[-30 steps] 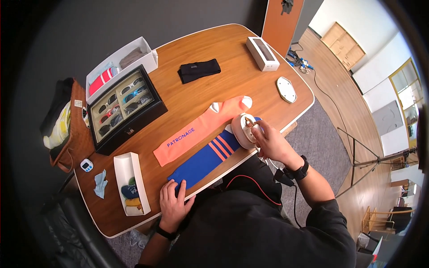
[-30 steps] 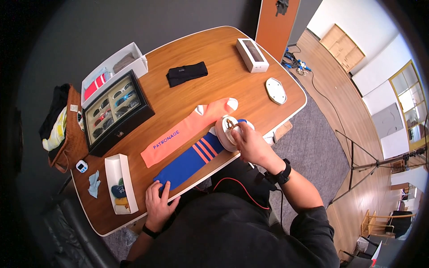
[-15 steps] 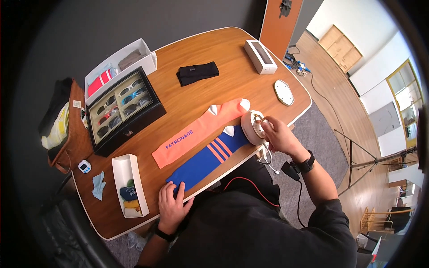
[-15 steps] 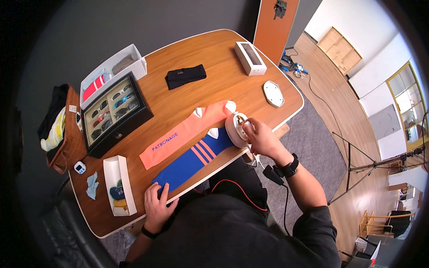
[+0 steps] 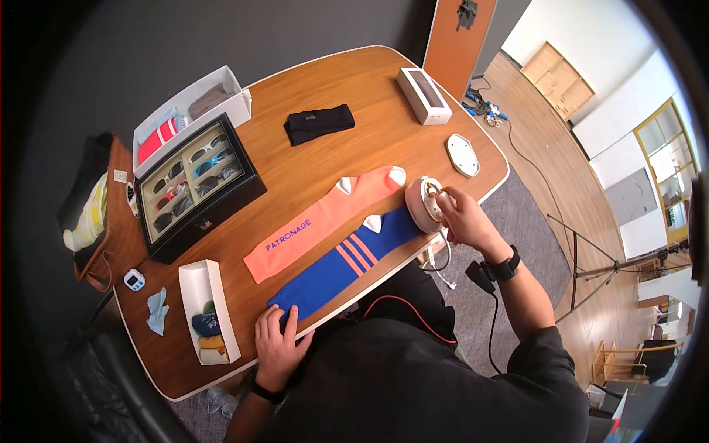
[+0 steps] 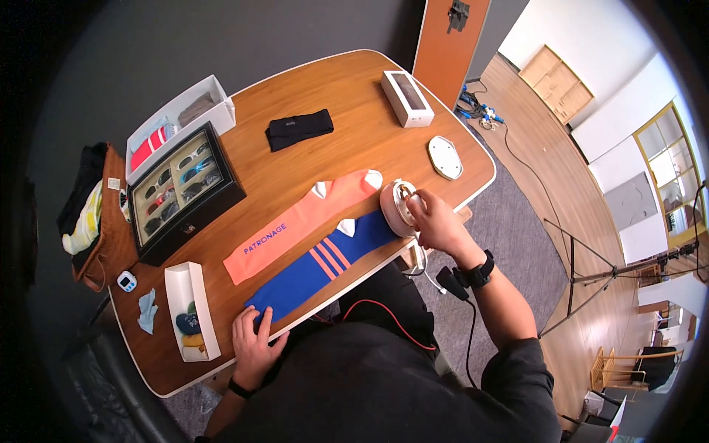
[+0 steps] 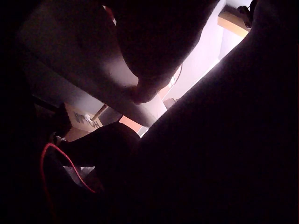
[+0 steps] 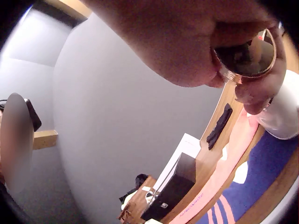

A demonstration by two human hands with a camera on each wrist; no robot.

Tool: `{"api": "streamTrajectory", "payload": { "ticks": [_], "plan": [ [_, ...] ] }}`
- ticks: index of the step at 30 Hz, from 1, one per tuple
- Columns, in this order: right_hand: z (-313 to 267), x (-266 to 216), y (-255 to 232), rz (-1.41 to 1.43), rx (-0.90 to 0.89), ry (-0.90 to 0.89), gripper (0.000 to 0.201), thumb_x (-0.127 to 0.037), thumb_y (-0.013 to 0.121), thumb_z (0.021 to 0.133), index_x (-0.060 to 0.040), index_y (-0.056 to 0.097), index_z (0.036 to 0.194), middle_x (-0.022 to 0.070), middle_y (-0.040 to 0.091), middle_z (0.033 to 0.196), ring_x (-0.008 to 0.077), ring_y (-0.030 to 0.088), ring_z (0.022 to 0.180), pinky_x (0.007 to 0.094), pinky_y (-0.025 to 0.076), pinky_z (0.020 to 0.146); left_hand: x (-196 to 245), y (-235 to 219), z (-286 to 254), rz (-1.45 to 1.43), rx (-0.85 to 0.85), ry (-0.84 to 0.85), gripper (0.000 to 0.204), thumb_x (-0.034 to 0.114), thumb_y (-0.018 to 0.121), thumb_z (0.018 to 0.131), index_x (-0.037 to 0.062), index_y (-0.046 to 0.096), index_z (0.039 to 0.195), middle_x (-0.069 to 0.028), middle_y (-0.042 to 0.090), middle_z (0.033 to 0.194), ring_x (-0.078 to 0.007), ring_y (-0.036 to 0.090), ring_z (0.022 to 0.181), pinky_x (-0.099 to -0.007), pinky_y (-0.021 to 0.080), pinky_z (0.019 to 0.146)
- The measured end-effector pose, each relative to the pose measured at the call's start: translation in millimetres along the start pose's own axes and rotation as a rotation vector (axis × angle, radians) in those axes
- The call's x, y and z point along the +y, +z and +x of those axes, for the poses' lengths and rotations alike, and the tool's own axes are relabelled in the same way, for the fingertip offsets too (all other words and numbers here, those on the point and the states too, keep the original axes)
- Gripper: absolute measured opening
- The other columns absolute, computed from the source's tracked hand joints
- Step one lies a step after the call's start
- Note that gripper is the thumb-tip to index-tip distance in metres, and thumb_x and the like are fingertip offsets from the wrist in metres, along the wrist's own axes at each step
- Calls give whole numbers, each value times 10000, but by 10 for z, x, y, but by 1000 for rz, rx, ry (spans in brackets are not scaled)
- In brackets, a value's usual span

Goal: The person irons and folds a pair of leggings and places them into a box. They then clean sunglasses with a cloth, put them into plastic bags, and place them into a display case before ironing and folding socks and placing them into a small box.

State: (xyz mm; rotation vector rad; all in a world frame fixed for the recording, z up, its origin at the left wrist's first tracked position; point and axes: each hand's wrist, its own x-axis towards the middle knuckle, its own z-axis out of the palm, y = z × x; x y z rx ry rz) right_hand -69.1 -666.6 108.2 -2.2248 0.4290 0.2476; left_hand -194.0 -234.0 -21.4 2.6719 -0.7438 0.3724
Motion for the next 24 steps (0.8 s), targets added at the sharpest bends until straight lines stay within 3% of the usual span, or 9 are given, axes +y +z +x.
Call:
{"api": "streamTrajectory", "payload": {
  "ticks": [3,5,9,24],
  "plan": [
    [40,4,-60,-40,-32,-26,429,-355,550,1118,13,605,1330,131,695,756,210,687,511,357,541,482,4,-14,6,5,-3,-8,615,298,869,821,2,675,1324,-211,557,1219,-438,582,1216,-567,501,1025],
    [97,24,-125,40,-23,1,431,-356,484,1152,7,609,1347,37,577,683,126,604,478,287,484,438,5,-2,28,7,5,-15,617,294,872,815,4,676,1324,-209,557,1219,-438,584,1214,-567,501,1023],
    [125,82,-214,-72,-25,-35,415,-326,532,1126,9,586,1365,140,689,773,196,684,514,352,535,466,14,-4,6,6,5,-19,621,286,880,806,8,676,1322,-207,557,1222,-438,586,1215,-569,504,1022],
    [560,305,-580,-6,0,-26,399,-361,536,1130,-12,614,1308,102,663,761,185,677,531,333,538,497,78,-185,161,60,-105,-54,620,344,882,823,14,678,1307,-208,584,1235,-428,600,1207,-562,515,1012]
  ]
}}
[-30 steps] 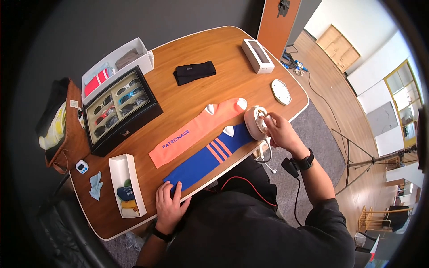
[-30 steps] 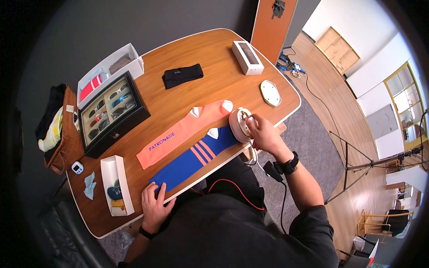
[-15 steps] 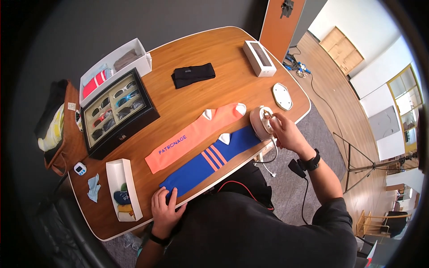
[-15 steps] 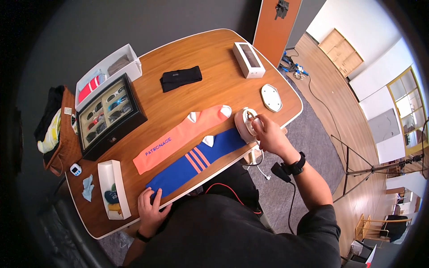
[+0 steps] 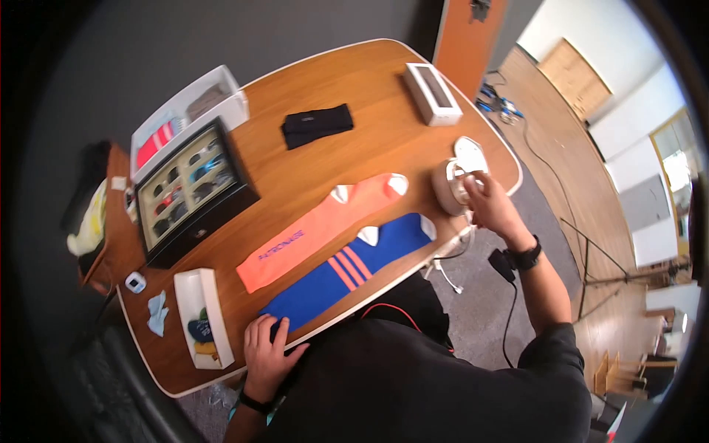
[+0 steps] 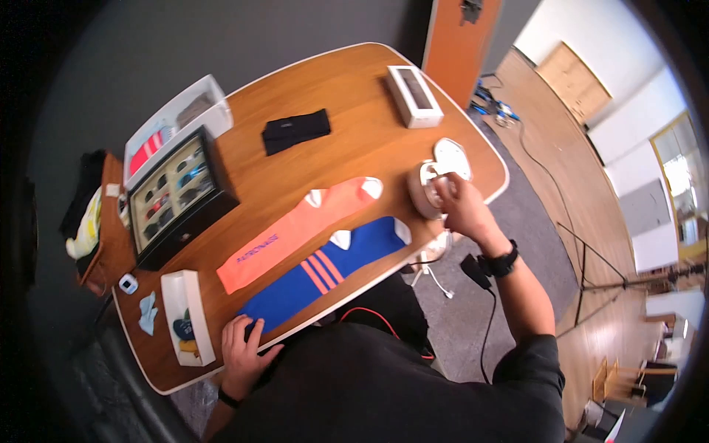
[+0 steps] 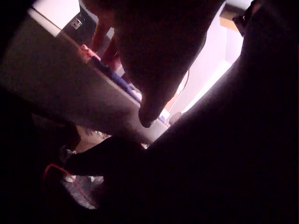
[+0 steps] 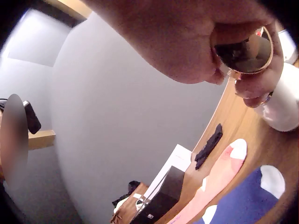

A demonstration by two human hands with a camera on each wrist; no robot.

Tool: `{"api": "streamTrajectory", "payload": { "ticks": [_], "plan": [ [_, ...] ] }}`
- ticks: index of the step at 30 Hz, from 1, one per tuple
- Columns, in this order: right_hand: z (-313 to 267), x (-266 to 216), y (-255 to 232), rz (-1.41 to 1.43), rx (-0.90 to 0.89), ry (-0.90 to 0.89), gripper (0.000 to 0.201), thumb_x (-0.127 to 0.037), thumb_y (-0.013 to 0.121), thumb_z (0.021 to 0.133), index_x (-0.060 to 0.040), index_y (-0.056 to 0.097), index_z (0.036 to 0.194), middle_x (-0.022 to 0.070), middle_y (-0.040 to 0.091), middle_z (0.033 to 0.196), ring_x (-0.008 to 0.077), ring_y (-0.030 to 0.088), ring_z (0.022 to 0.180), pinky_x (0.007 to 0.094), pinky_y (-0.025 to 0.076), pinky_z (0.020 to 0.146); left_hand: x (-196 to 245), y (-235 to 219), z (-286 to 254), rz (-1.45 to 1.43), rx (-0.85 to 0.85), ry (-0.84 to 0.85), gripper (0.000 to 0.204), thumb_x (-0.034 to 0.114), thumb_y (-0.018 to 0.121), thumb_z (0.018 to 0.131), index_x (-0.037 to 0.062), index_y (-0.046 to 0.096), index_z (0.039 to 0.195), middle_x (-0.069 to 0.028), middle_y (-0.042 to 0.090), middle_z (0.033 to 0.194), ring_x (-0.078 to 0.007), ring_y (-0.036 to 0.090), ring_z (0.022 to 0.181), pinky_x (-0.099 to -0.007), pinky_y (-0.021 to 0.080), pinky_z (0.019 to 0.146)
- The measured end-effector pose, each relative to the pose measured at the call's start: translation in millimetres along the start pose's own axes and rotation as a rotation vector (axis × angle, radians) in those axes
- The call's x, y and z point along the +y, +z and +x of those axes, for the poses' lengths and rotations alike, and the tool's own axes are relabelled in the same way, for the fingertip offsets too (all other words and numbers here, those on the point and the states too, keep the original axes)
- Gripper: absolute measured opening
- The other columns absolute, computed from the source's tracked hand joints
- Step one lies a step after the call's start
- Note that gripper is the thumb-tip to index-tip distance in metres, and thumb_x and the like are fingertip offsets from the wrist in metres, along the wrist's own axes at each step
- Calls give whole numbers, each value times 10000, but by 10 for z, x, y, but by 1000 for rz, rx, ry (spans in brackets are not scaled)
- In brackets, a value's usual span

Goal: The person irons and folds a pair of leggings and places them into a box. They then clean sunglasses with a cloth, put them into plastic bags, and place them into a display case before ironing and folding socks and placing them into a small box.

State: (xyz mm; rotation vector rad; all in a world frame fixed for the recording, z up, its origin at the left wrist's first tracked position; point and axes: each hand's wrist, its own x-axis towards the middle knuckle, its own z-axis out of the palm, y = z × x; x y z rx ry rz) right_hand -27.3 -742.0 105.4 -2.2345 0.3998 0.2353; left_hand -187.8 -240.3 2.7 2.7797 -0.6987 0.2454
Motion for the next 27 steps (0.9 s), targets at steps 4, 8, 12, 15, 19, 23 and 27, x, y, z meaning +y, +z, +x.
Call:
{"api": "streamTrajectory", "payload": {
  "ticks": [4,8,12,15,19,23,27],
  "plan": [
    [-95,-455,129,95,81,-123,360,-303,547,1139,-39,599,1380,17,566,646,112,587,482,282,450,452,-44,-213,346,-136,84,-87,630,372,862,861,7,663,1334,-209,597,1358,-404,592,1266,-529,471,1083],
    [-375,-949,438,229,-241,-271,354,-278,506,1166,-54,564,1434,-14,535,641,83,563,477,258,429,422,-132,-265,668,-79,96,-171,706,443,837,884,-27,637,1371,-221,575,1453,-422,556,1350,-528,441,1127],
    [-588,-1420,1017,221,-525,-173,327,-252,523,1158,-86,582,1434,-19,526,632,80,560,494,258,466,441,-323,-69,614,-73,-56,-226,858,591,772,894,-51,596,1436,-247,500,1578,-435,474,1467,-527,381,1203],
    [-683,-1561,1562,172,-640,-188,444,-296,560,1141,-14,500,1479,32,625,700,109,616,535,279,522,481,-308,-52,528,-64,-59,-202,922,618,767,885,-76,569,1460,-268,488,1587,-416,445,1502,-530,353,1233],
    [-775,-1674,2117,28,-646,-363,450,-325,567,1136,-3,523,1447,73,644,761,129,633,564,313,533,515,-245,-89,397,-102,-103,-256,1011,630,777,866,-119,510,1489,-286,450,1623,-423,427,1517,-556,307,1264],
    [-732,-1669,2477,-90,-621,-486,474,-321,577,1122,27,529,1440,199,723,852,251,717,619,409,570,604,-206,-70,284,-101,-98,-253,1030,624,785,858,-127,492,1500,-284,429,1646,-409,390,1547,-573,267,1277],
    [-606,-1547,2602,-161,-482,-665,483,-335,553,1122,53,547,1409,257,740,888,338,741,671,473,588,716,-190,-84,290,-90,-111,-245,1066,615,804,840,-107,444,1538,-298,409,1654,-423,373,1556,-578,249,1285]
  ]
}}
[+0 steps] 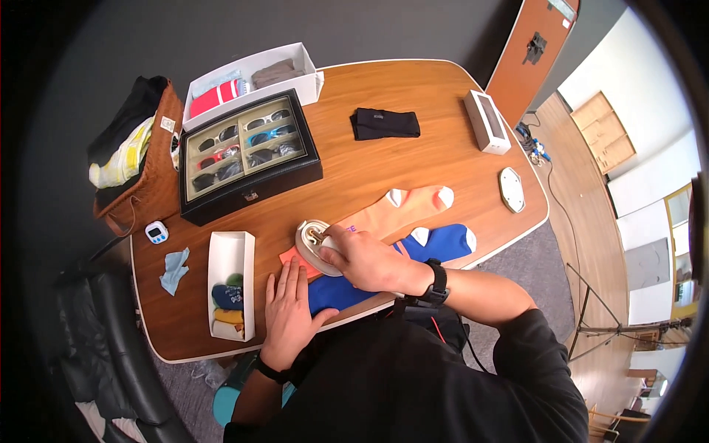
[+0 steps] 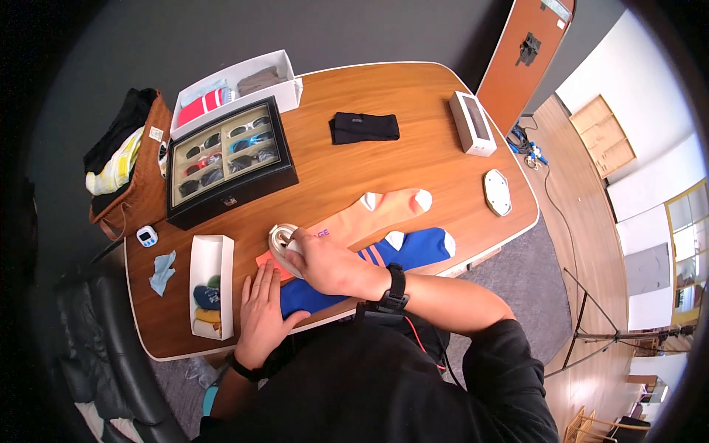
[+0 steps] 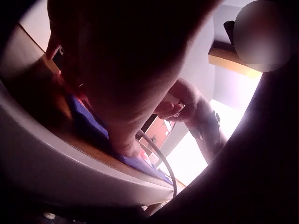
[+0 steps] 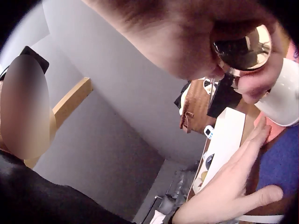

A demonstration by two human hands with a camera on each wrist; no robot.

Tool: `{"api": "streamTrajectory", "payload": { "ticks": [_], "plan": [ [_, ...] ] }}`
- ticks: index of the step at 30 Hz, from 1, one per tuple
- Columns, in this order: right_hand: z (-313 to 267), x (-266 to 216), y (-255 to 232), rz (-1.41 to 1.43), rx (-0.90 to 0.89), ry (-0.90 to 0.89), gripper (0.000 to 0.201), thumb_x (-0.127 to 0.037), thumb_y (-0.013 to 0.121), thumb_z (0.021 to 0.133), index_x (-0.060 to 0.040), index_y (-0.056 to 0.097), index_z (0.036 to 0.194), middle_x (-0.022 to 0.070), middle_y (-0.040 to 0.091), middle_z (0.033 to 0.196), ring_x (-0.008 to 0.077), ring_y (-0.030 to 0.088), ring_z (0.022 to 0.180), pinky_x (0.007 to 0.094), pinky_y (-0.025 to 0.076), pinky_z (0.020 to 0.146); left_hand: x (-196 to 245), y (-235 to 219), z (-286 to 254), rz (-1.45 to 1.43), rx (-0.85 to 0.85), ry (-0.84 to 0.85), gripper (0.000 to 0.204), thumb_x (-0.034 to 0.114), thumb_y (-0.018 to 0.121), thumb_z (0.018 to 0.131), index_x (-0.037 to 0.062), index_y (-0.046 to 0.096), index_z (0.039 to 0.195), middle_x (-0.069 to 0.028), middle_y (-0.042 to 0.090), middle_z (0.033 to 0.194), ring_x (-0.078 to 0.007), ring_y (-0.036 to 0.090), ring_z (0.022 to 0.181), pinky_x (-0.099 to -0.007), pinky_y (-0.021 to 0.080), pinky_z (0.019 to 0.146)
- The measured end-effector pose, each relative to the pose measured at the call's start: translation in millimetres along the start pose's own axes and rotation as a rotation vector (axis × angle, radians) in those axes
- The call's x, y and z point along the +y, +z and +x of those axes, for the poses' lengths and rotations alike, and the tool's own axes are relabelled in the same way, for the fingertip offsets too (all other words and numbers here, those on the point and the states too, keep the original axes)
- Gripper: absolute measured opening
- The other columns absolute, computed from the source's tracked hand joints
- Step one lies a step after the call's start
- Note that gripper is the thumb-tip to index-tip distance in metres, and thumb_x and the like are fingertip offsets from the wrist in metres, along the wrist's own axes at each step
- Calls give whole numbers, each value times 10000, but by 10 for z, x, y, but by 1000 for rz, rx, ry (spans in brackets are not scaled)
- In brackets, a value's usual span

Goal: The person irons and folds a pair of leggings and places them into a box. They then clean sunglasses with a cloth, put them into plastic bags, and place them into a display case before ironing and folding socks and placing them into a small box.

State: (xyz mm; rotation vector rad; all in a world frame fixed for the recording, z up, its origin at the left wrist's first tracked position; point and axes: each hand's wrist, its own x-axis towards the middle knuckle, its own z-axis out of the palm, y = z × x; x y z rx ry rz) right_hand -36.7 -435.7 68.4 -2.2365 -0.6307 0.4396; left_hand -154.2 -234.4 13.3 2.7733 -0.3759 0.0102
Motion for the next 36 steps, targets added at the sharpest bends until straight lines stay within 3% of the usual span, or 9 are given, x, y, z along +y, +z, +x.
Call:
{"api": "streamTrajectory", "payload": {
  "ticks": [8,10,11,17,19,29,33,35,36],
  "plan": [
    [-8,-84,-350,21,-85,107,319,-295,521,1139,20,566,1169,201,701,761,267,689,565,422,557,577,2,35,-25,42,-2,-39,1088,697,743,845,-130,492,1505,-272,402,1671,-375,368,1570,-588,217,1293],
    [-9,-111,-447,8,-78,195,408,-299,538,1109,66,583,1284,359,728,1057,521,706,1041,548,550,904,5,39,-5,41,10,-33,1088,697,744,843,-129,494,1504,-271,404,1670,-373,370,1570,-588,216,1294],
    [-11,-90,-484,8,-76,193,408,-299,538,1109,66,583,1284,359,728,1057,521,706,1041,548,550,904,6,36,-9,42,9,-31,1084,693,748,843,-129,496,1504,-269,407,1670,-371,371,1569,-587,216,1294],
    [-73,147,-585,-41,-52,176,390,-312,545,1109,55,613,1223,342,727,997,510,711,1002,535,555,878,-3,11,-16,52,4,-18,1073,676,761,843,-128,500,1505,-263,405,1675,-363,384,1565,-587,213,1296],
    [-72,328,-550,-90,102,-25,346,-291,546,1128,21,584,1272,191,689,745,252,676,553,392,546,579,7,31,3,60,11,-18,1070,672,762,846,-128,500,1506,-263,401,1678,-363,387,1564,-586,211,1296],
    [-253,471,-855,5,41,222,441,-331,538,1141,4,544,1427,109,674,730,174,645,526,352,530,534,13,2,-3,67,-11,-14,1050,657,753,864,-137,496,1502,-269,406,1674,-374,386,1565,-599,197,1298],
    [-319,374,-1037,-22,77,322,376,-313,535,1117,23,588,1277,290,730,884,441,748,848,498,581,778,22,2,-4,75,-39,-30,1052,631,769,868,-124,460,1531,-259,363,1703,-377,368,1574,-587,204,1299],
    [-349,343,-1152,63,62,474,387,-295,534,1115,39,582,1304,275,723,849,391,750,712,464,595,692,18,8,-1,72,-11,-27,1047,659,755,863,-130,500,1502,-268,411,1672,-368,380,1571,-599,190,1301],
    [-371,581,-1093,13,167,331,404,-278,533,1115,53,571,1344,258,720,823,336,726,588,435,590,600,19,6,7,70,-7,-26,1047,659,755,863,-130,500,1502,-268,411,1672,-368,380,1571,-599,190,1301]
  ]
}}
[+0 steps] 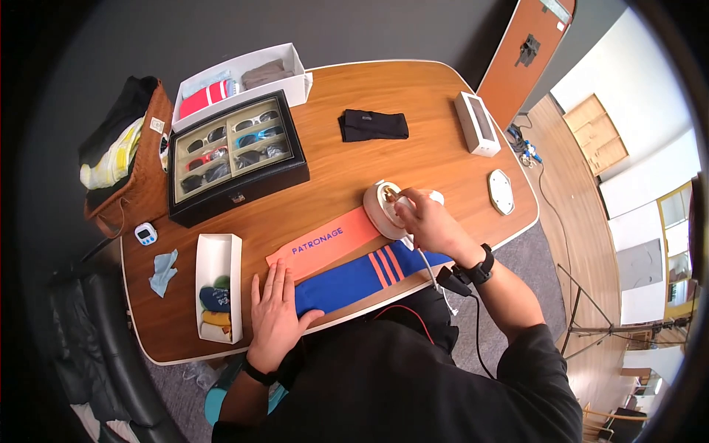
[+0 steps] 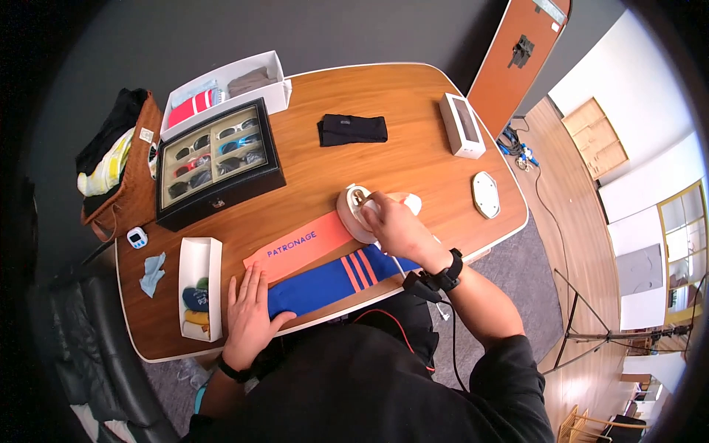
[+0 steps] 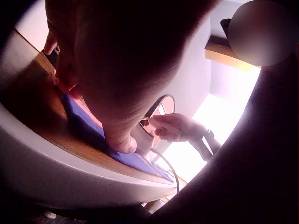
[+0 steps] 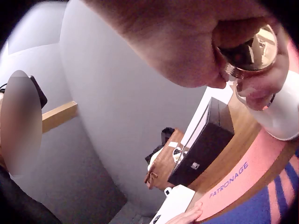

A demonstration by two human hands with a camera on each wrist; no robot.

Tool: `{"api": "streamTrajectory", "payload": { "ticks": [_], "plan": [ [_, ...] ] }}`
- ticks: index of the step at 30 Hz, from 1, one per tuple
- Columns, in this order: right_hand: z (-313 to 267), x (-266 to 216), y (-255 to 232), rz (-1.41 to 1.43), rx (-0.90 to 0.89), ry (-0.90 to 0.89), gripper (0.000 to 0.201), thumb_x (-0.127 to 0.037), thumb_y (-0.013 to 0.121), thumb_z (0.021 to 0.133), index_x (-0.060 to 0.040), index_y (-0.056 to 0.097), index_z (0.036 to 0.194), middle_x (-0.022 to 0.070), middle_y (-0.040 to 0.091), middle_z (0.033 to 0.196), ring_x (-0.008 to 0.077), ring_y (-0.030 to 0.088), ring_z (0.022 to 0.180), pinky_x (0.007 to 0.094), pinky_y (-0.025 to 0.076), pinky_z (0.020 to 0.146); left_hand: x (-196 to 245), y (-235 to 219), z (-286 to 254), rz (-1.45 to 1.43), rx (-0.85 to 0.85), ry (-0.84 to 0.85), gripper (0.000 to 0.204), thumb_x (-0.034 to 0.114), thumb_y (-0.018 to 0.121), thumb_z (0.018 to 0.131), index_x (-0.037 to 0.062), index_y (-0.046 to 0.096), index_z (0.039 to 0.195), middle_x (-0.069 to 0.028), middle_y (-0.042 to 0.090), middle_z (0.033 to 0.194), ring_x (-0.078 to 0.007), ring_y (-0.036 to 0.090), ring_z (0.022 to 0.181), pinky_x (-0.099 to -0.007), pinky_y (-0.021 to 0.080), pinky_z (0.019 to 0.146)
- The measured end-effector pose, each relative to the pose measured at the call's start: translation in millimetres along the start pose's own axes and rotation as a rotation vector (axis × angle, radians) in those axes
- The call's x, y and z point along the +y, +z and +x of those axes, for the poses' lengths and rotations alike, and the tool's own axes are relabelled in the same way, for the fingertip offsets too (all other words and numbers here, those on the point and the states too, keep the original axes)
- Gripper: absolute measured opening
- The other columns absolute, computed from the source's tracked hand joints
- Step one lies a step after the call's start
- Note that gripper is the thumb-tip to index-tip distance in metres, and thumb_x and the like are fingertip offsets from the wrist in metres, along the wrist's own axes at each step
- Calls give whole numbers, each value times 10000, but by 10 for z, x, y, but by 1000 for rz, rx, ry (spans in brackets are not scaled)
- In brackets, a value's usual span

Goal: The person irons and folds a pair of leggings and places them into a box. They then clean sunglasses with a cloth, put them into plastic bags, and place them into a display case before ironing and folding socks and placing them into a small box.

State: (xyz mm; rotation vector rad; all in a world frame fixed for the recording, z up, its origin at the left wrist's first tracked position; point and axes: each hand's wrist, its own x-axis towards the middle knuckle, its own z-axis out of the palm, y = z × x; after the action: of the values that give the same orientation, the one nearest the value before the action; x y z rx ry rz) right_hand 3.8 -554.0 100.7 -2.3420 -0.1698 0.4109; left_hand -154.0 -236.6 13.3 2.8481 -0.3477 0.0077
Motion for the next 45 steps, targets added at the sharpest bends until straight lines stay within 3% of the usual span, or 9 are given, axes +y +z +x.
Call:
{"api": "streamTrajectory", "payload": {
  "ticks": [4,11,13,14,16,25,41,43,45],
  "plan": [
    [-14,24,-98,-13,-34,33,416,-271,526,1116,61,563,1365,238,722,796,310,723,566,428,585,575,-3,-12,-3,23,-15,9,1053,657,755,865,-126,485,1515,-263,405,1679,-366,378,1573,-596,191,1302],
    [27,189,-264,55,69,137,421,-322,553,1110,3,602,1374,212,726,766,281,727,559,425,588,565,0,-2,-2,24,-19,8,1050,657,756,863,-122,485,1513,-265,397,1682,-368,372,1575,-597,198,1299],
    [33,224,-312,17,21,144,415,-311,518,1130,-3,570,1404,103,662,733,173,660,510,327,532,485,9,-10,5,29,-22,7,1049,657,755,864,-121,484,1514,-265,394,1683,-368,369,1577,-597,198,1300],
    [48,266,-330,18,29,144,415,-311,518,1130,-3,570,1404,103,662,733,173,660,510,327,532,485,9,-17,5,35,-30,6,1049,657,755,864,-119,483,1514,-265,391,1685,-367,367,1578,-598,197,1300],
    [74,352,-386,13,74,164,452,-328,528,1119,12,572,1414,206,730,769,276,719,539,410,586,553,5,-23,0,29,-23,12,1049,658,755,864,-118,482,1515,-265,392,1685,-364,364,1580,-599,197,1299],
    [45,403,-548,91,76,208,463,-338,546,1121,16,571,1418,149,700,753,207,693,521,347,548,481,6,-25,4,27,-30,5,1038,655,754,866,-116,487,1508,-266,397,1681,-356,357,1583,-602,191,1299],
    [8,612,-680,101,176,246,443,-338,551,1107,28,603,1350,185,721,776,250,722,552,392,587,549,64,-76,36,47,-58,-13,1014,617,786,847,-137,512,1466,-295,410,1658,-377,371,1569,-599,208,1298],
    [-14,705,-658,36,215,172,443,-332,539,1107,30,607,1352,193,723,770,258,730,567,390,592,563,68,-66,37,32,-52,-12,1006,580,803,844,-141,498,1476,-308,407,1652,-391,387,1554,-603,208,1297],
    [-9,731,-812,69,151,231,461,-332,536,1103,31,603,1380,212,739,814,260,733,579,390,596,567,53,-28,26,21,-58,-17,1008,568,805,847,-138,482,1491,-306,390,1664,-401,380,1555,-604,206,1298]
  ]
}}
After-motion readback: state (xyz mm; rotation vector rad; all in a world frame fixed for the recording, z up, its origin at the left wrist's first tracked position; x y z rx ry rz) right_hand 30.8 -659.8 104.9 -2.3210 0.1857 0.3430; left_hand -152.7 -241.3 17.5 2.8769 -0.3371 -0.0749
